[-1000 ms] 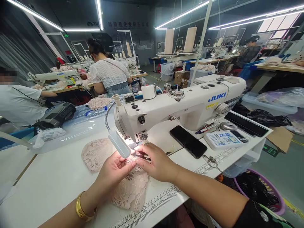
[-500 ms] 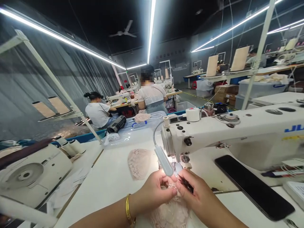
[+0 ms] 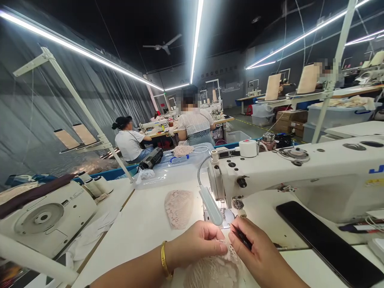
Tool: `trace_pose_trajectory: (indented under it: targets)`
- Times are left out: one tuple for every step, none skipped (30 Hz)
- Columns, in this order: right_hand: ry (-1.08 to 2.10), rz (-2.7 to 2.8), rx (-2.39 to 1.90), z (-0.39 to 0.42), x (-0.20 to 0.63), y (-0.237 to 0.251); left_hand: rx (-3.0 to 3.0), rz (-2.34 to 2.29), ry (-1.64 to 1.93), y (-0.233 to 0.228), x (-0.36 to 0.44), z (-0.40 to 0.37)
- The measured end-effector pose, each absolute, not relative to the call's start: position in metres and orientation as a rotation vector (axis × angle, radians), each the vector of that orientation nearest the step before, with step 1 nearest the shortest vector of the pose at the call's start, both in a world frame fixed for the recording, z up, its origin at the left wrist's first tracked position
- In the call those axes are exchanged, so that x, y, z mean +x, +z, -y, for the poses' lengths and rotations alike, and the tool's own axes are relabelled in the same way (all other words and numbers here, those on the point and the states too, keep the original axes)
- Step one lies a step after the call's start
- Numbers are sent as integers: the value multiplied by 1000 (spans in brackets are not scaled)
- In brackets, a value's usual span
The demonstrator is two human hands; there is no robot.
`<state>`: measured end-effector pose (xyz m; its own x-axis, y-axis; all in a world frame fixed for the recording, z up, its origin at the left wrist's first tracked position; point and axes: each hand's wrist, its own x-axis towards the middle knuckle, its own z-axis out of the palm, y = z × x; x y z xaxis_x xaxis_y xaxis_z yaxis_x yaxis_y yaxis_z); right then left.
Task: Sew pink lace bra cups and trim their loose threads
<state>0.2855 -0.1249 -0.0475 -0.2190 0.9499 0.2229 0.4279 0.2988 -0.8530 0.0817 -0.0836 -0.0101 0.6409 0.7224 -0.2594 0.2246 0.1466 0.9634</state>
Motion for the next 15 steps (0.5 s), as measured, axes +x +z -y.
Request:
trace_pose_trajectory:
  targets:
    - [817,1810,-1239,126,285,-48,1403,-855,413,-9,82,84]
    - [786,1826,-1232,127,285,-48,1393,-851,390,-8,81,84]
    - [763,1844,-1220,127,285,-49,1385,-847,370,-7,81,83]
    - [746,1859,-1208,128,285,-49,1377,-843,359,-7,81,83]
    - [734,1873,-1197,128,286,-49,1365,-839,358,-7,81,83]
    - [725,1884,-1191,128,286,-49,1353,-835,367,-7,81,83]
    - [717,1891,-1188,128,286,-49,1341,-833,382,-7,81,82]
    - [707,1895,-1186,128,287,-49,1328,-832,399,-8,82,82]
    - [699,1896,-1185,128,287,-48,1317,-829,411,-9,81,82]
    - [694,1897,-1183,128,287,-48,1307,-825,412,-10,81,82]
    - [694,1899,-1180,128,288,-48,1300,-818,403,-10,81,82]
    - [697,1903,-1175,128,288,-47,1296,-809,387,-11,81,82]
    - [702,1909,-1169,128,287,-47,1294,-797,370,-11,80,83]
    - [706,1915,-1164,129,287,-46,1297,-786,359,-11,80,83]
    - [708,1915,-1162,129,286,-46,1303,-780,357,-11,80,83]
